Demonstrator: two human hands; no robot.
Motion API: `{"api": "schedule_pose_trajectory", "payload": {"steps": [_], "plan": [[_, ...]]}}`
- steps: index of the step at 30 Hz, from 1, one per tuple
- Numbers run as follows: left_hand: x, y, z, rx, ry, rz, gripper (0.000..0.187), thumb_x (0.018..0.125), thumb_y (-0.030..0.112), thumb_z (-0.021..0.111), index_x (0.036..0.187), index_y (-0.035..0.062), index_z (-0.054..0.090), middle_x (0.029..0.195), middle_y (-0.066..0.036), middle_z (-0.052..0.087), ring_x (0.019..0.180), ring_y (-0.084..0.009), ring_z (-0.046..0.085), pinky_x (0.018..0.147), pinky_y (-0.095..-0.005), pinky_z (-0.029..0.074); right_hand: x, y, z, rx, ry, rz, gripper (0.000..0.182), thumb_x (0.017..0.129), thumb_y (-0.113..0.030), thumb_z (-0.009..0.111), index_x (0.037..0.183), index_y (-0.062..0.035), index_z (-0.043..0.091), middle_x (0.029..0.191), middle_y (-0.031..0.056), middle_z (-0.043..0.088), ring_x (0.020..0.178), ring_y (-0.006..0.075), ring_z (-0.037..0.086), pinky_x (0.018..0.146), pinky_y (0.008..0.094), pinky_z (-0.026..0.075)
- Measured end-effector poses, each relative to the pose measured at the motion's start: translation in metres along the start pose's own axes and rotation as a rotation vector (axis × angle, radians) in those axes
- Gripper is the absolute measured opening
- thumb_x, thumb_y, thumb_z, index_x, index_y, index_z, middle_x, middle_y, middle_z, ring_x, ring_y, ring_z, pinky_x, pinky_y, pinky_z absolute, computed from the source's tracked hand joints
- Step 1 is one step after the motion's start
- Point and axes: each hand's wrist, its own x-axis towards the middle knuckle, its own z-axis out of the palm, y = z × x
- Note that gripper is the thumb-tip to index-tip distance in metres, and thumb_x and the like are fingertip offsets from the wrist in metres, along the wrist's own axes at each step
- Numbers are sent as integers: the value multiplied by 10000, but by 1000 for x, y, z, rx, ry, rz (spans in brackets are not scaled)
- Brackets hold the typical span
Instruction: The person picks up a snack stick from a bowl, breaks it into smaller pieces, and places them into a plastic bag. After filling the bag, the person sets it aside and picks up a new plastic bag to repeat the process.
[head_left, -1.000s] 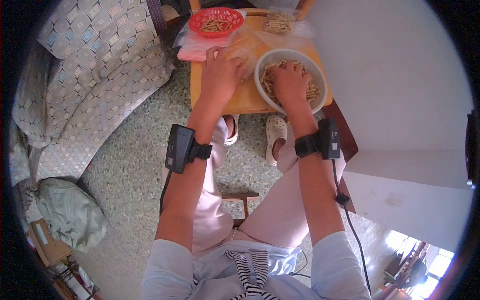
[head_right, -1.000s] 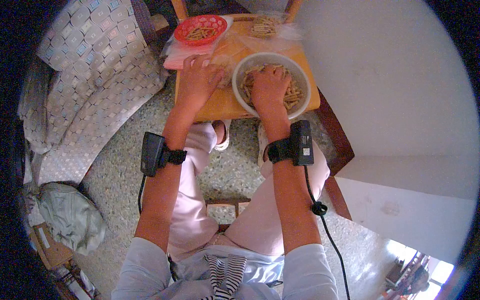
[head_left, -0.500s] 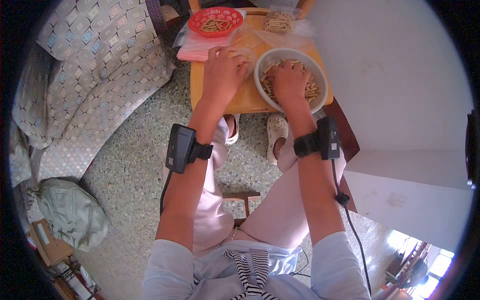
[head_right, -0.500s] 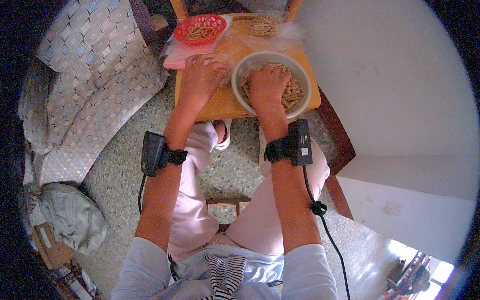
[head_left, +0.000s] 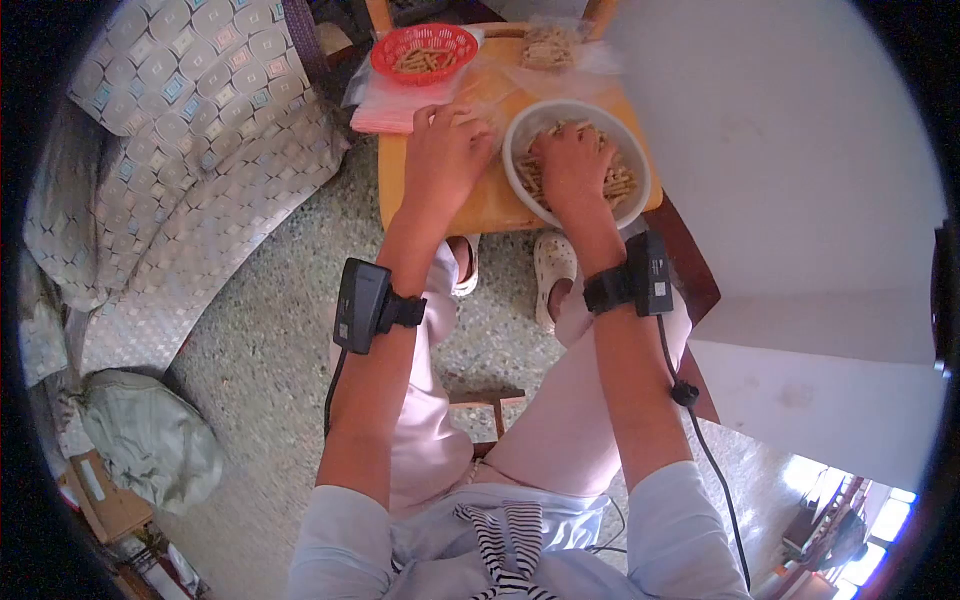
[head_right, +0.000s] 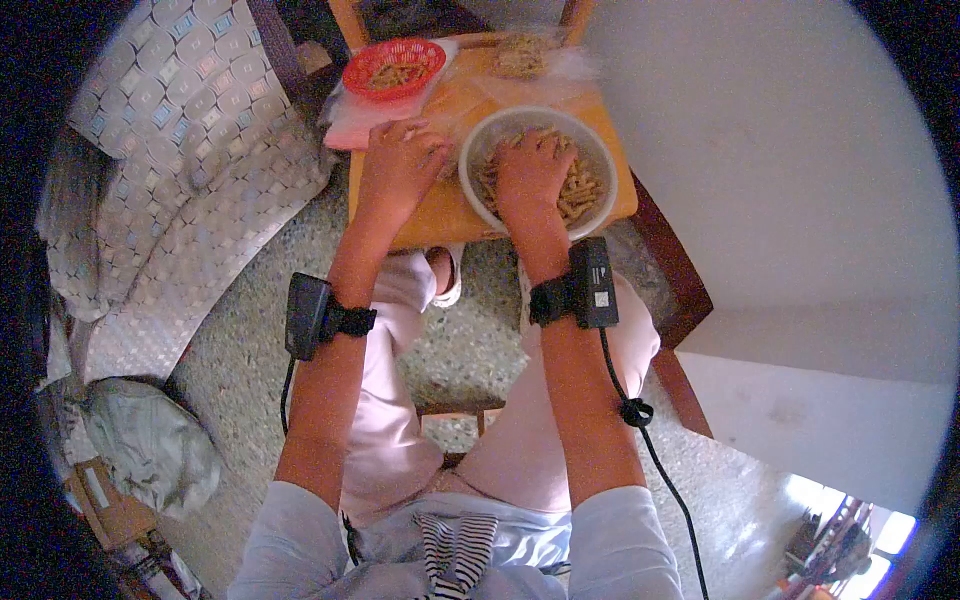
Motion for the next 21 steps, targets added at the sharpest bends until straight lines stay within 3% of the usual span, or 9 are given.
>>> {"api": "schedule_pose_trajectory", "payload": {"steps": [3,5,9,11,17,21], "plan": [[3,1,2,-12,-19,-19,195,818,247,654,941,122,737,1155,-101,628,1134,-355,492,950,-441,436,-2,6,0,41,62,-38,203,919,-235,526,1058,-222,673,1157,78,601,1167,296,524,969,576,321],[3,2,1,-68,-17,4,225,845,273,652,1000,123,715,1123,-102,641,1138,-287,526,1006,-443,348,-2,11,2,103,178,-66,176,930,-243,538,1032,-185,668,1027,89,657,1055,270,596,956,559,335],[6,14,-7,-131,59,55,241,791,206,700,1023,141,713,1137,-88,622,1147,-345,488,970,-442,425,1,15,-25,208,76,-29,187,903,-274,553,985,-156,673,927,70,702,897,300,670,928,575,373],[9,24,-14,-196,73,86,273,781,184,709,1049,130,696,1136,-72,610,1155,-331,485,967,-442,428,-2,18,-33,570,200,-144,175,893,-283,594,926,-121,650,823,76,695,770,306,680,823,490,461],[11,29,-18,-166,64,106,248,787,160,697,1023,86,685,1145,-59,600,1148,-321,489,959,-423,437,-6,13,-58,968,296,-286,214,833,-258,702,952,-83,672,867,84,694,680,246,663,619,360,518],[10,29,-20,-183,85,124,219,784,152,699,992,82,697,1142,-57,607,1136,-318,498,949,-416,444,-11,7,-65,1003,301,-300,213,822,-244,717,955,-79,693,891,76,698,668,235,657,631,346,521]]}}
